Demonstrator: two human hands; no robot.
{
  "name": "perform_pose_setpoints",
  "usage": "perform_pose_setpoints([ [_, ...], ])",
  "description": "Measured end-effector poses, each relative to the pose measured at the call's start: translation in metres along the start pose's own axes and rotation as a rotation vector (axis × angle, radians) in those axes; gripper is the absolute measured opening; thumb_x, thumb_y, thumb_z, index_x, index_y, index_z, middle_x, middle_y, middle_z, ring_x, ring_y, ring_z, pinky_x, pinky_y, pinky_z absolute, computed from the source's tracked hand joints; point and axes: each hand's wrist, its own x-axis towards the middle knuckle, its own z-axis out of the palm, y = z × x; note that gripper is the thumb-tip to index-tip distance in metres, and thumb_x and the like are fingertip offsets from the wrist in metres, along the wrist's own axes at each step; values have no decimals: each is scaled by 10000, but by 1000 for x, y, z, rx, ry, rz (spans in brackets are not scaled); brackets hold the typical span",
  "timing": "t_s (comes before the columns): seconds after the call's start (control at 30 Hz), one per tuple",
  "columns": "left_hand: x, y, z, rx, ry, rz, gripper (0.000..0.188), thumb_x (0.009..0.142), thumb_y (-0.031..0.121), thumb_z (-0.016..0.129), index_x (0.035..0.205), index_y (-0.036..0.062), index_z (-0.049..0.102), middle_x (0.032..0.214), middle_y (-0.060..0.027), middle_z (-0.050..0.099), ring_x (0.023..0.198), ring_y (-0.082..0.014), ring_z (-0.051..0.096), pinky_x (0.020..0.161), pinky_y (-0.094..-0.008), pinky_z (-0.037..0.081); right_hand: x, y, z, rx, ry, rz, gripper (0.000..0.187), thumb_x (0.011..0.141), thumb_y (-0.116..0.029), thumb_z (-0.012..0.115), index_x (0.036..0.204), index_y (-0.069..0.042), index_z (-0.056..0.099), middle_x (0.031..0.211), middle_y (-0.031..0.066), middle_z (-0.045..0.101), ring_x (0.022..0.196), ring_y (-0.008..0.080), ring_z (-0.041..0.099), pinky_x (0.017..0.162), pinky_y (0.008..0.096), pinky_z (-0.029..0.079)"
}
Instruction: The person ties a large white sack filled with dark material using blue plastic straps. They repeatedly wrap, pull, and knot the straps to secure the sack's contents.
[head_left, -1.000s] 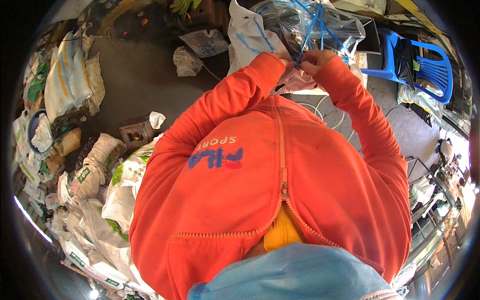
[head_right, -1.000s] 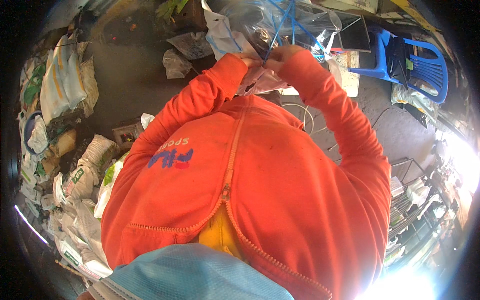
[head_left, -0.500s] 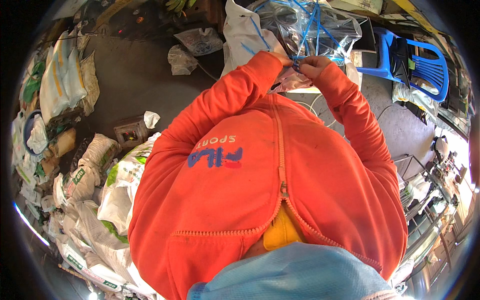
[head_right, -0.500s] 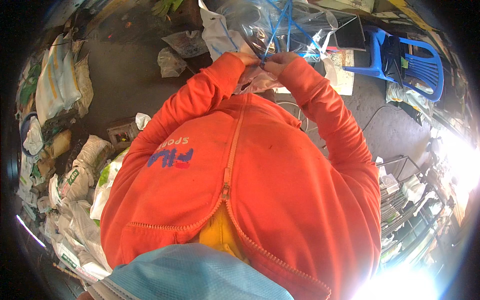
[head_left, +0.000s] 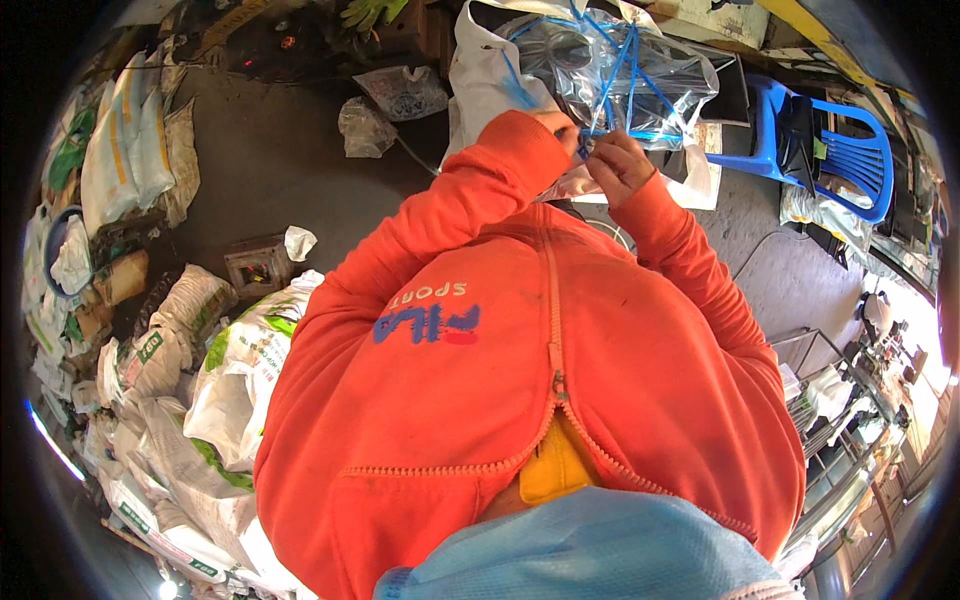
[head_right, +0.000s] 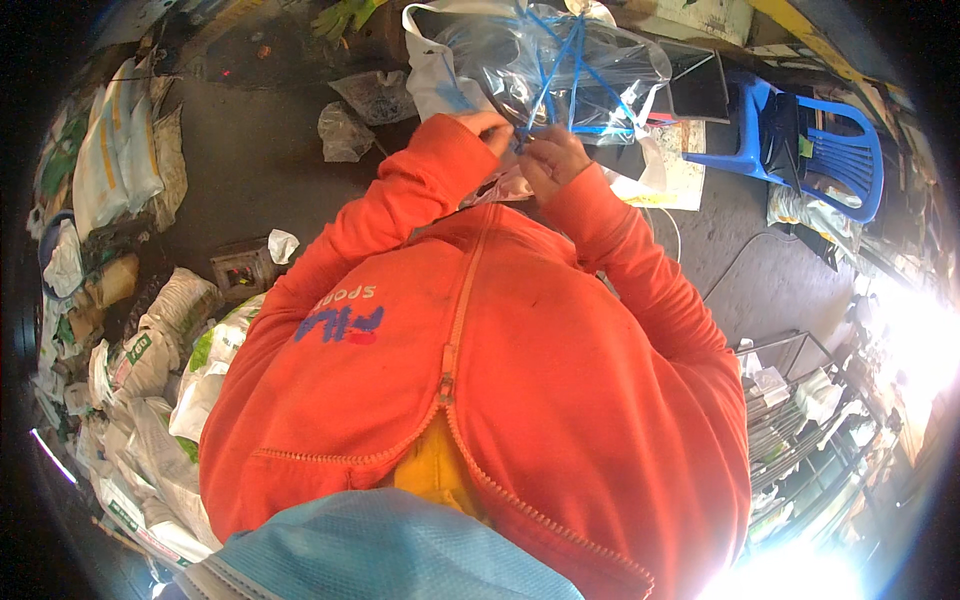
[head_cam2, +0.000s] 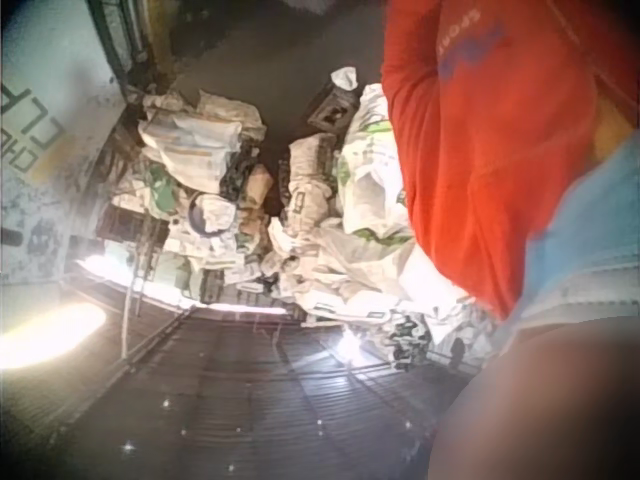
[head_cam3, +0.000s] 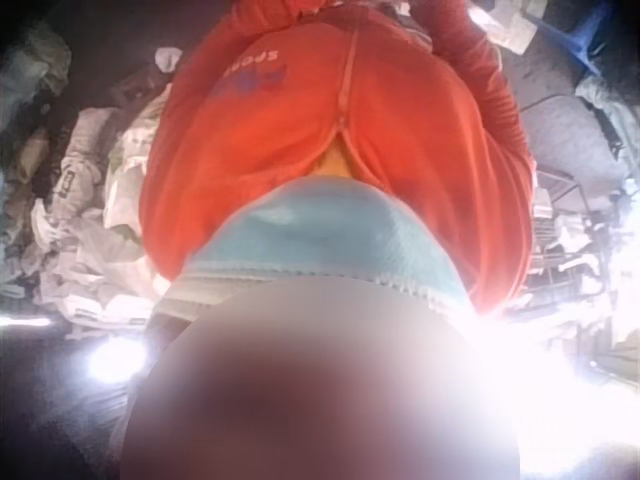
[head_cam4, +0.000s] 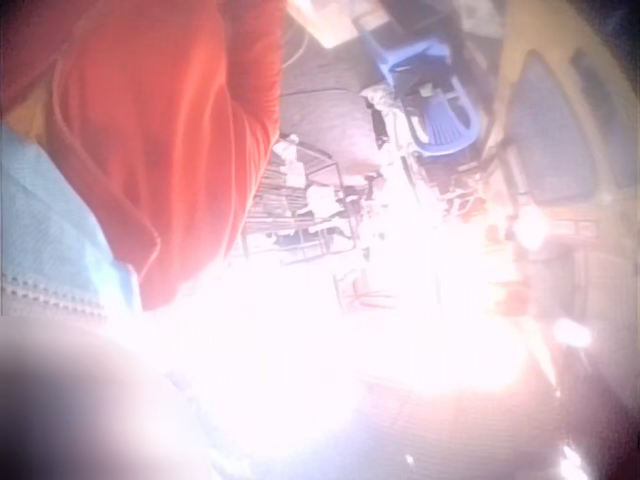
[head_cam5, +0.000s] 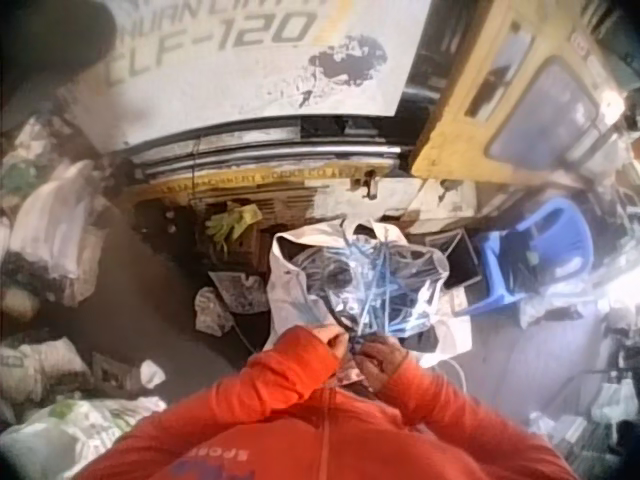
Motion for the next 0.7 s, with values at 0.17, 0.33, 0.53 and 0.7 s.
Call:
perform_pose_setpoints([
  [0.17, 3, 18, -4, -4, -109, -116, 237, 771, 272, 510, 887, 93, 614, 825, -97, 610, 746, -240, 588, 636, -320, 457, 6, 0, -16, 192, -92, -160, 79, 727, -30, 492, 739, 43, 518, 774, 102, 502, 751, 203, 497, 669, 261, 399],
  [0.33, 12, 31, 8, 14, -71, -183, 222, 736, 269, 577, 843, 81, 630, 829, -77, 621, 756, -203, 593, 666, -294, 450, 8, 3, -20, 544, -356, 214, 158, 771, -90, 477, 867, 9, 554, 833, 109, 552, 770, 197, 528, 670, 292, 431],
  [0.53, 28, 43, 10, 91, -243, -453, 223, 755, 237, 584, 873, 53, 627, 799, -83, 627, 688, -170, 583, 603, -277, 452, 3, 12, -24, 27, -389, -252, 203, 790, -178, 464, 919, -63, 572, 916, 71, 580, 814, 279, 544, 724, 347, 435],
  [0.7, 28, 41, 19, -91, -125, -467, 236, 745, 240, 589, 880, 49, 623, 776, -68, 628, 689, -158, 581, 588, -284, 454, 6, 18, -35, 240, -410, -375, 181, 811, -190, 475, 848, -35, 560, 816, 96, 562, 833, 263, 527, 738, 350, 414],
])
